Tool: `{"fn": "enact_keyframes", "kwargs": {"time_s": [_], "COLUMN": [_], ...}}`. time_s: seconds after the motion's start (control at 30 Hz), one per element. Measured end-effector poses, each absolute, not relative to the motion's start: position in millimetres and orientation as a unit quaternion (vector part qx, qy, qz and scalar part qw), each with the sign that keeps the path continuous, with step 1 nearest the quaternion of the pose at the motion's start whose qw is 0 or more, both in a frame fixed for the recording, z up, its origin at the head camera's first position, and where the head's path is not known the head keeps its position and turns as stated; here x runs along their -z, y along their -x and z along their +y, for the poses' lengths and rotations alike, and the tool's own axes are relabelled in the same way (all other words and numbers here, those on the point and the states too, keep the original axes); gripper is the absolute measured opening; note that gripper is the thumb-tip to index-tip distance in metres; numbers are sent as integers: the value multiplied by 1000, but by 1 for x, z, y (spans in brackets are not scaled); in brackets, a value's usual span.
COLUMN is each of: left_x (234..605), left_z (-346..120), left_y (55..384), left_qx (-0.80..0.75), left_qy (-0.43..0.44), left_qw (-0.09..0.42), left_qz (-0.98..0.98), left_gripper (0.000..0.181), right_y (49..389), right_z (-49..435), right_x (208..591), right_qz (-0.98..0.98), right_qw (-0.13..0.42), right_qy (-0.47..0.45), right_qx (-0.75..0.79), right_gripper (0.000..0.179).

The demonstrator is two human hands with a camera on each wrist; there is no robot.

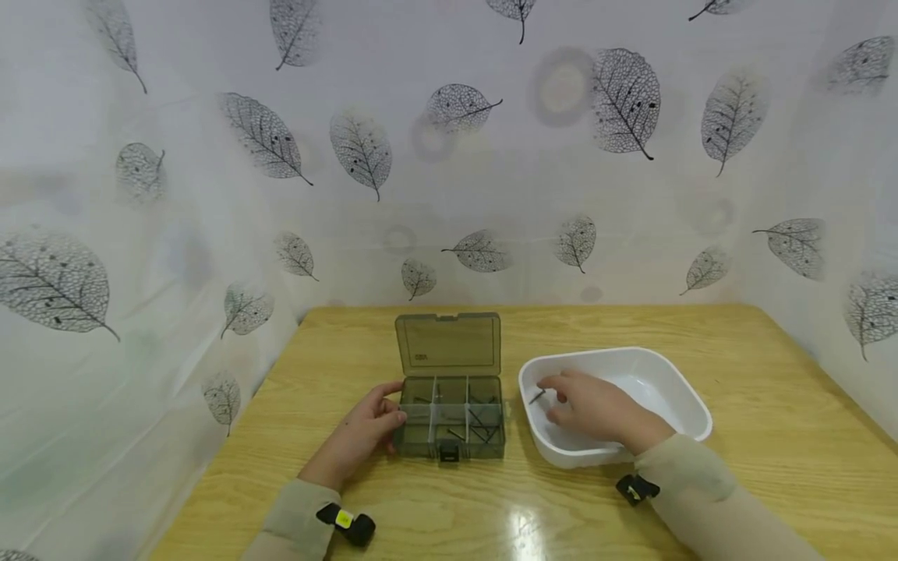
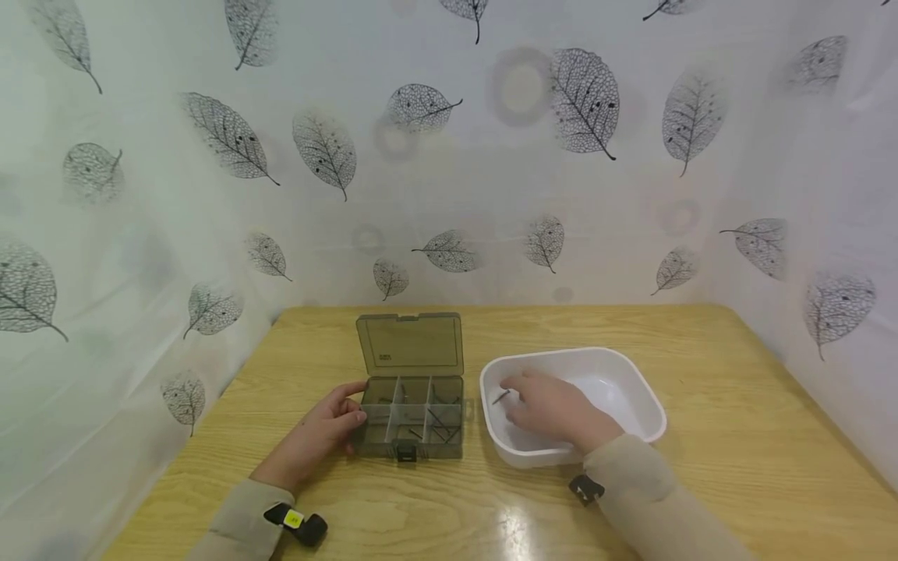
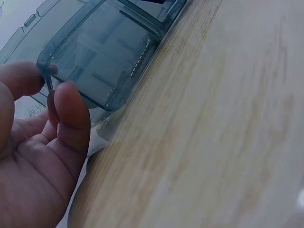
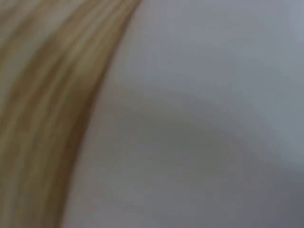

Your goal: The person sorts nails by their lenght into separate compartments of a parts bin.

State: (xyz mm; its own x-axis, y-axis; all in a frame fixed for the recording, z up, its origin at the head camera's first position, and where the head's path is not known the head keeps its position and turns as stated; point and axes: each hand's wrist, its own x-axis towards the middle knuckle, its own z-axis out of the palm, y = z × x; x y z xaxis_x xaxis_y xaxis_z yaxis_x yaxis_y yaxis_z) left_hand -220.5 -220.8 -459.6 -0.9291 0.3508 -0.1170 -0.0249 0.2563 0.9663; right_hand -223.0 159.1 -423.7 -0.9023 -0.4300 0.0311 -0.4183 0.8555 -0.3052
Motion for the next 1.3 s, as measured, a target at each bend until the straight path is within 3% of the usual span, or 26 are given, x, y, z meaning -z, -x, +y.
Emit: {"fn": "enact_keyframes", "kwargs": {"time_s": [0.47,0.87,1.3], "left_x": [464,462,463], "left_z": [-222,-221,-221], "left_y": [221,220,221], "left_qx": [-601,-598,-595], "left_qy": [-110,-108,-107], "left_qw": [154,152,148], "left_qz": [776,779,783], "left_gripper": [55,54,54], "right_y": [230,229,228], "right_z": [163,167,164], "right_x": [442,441,437], "right_qz": [969,956,960], "right_qw": [59,57,35], "right_qy": [194,232,223], "right_qx": [143,168,163], "right_gripper": [57,11,11]}}
